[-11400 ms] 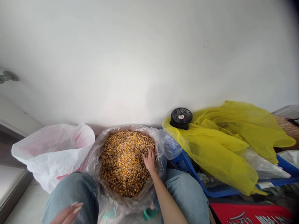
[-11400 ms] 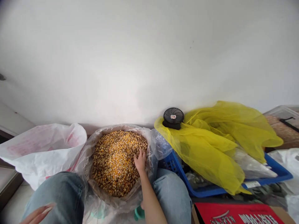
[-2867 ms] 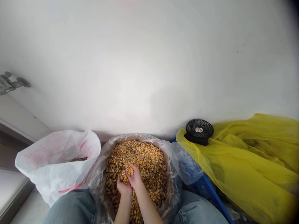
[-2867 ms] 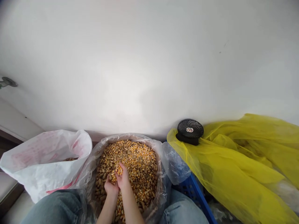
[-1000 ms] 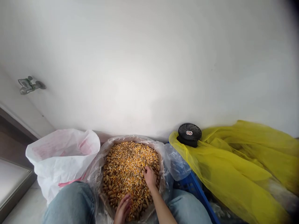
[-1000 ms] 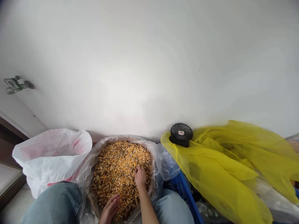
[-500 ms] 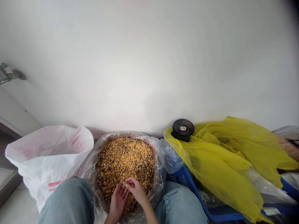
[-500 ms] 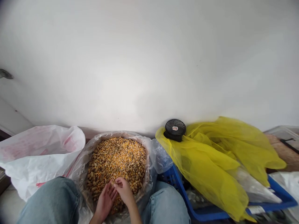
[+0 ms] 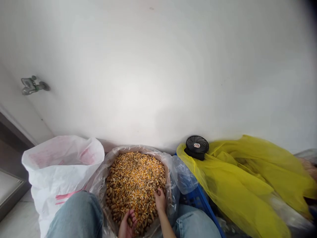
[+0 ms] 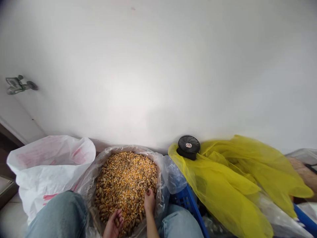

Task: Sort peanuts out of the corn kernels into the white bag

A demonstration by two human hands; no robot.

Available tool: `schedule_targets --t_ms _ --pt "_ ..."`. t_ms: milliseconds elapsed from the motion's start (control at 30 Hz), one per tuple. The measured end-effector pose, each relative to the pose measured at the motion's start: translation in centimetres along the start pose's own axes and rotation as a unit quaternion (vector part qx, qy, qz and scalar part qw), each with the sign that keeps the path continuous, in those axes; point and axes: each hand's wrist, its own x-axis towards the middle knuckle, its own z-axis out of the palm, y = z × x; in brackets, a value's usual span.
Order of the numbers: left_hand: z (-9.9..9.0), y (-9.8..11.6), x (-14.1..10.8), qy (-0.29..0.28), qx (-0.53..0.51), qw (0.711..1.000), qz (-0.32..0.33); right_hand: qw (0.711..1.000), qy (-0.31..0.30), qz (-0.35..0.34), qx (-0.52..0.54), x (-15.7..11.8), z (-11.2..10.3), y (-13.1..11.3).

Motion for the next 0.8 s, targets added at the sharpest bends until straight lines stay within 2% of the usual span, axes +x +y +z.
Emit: schedule_targets --t_ms 100,267,333,400,467,533,600,667,733,800 --pt "-0.1 -0.1 0.3 -0.022 -0.033 0.999 -0.033 1.000 -0.018 -0.020 0.002 0.8 0.4 -0.2" --pt "0.2 0.0 0.5 -0.028 -0.043 0.999 -0.016 0.997 -0.030 0.009 0.064 -0.4 1.1 -1.3" --pt "0.3 0.1 0.5 -0.031 -0.037 0.999 -0.006 0.991 -0.066 0.003 0.116 -2.2 1.6 -1.9" --pt "0.3 0.2 0.5 -0.044 -0.032 0.999 0.002 0.977 -0.136 -0.017 0.163 -4.9 2.0 -2.4" --pt "0.2 0.2 0.4 -0.054 -0.027 0.998 0.003 0.957 -0.216 -0.048 0.185 -7.9 2.2 -2.6" --pt "0.1 0.1 0.4 -0.057 -0.018 0.998 -0.002 0.947 -0.248 -0.088 0.184 -10.8 2.0 -2.7" --pt "0.1 0.1 0.3 -0.059 -0.007 0.998 -0.006 0.945 -0.240 -0.121 0.183 -12.6 1.6 -2.6" --pt "0.2 0.1 0.0 -0.063 -0.006 0.998 -0.008 0.952 -0.209 -0.117 0.192 -13.1 1.2 -2.4" --pt "0.3 0.3 -0.3 -0.058 -0.013 0.998 -0.007 0.968 -0.143 -0.087 0.189 -12.3 1.0 -2.1" --pt "0.5 0.4 -0.8 -0.035 0.001 0.999 0.013 0.987 -0.055 -0.058 0.142 -10.8 1.1 -1.9"
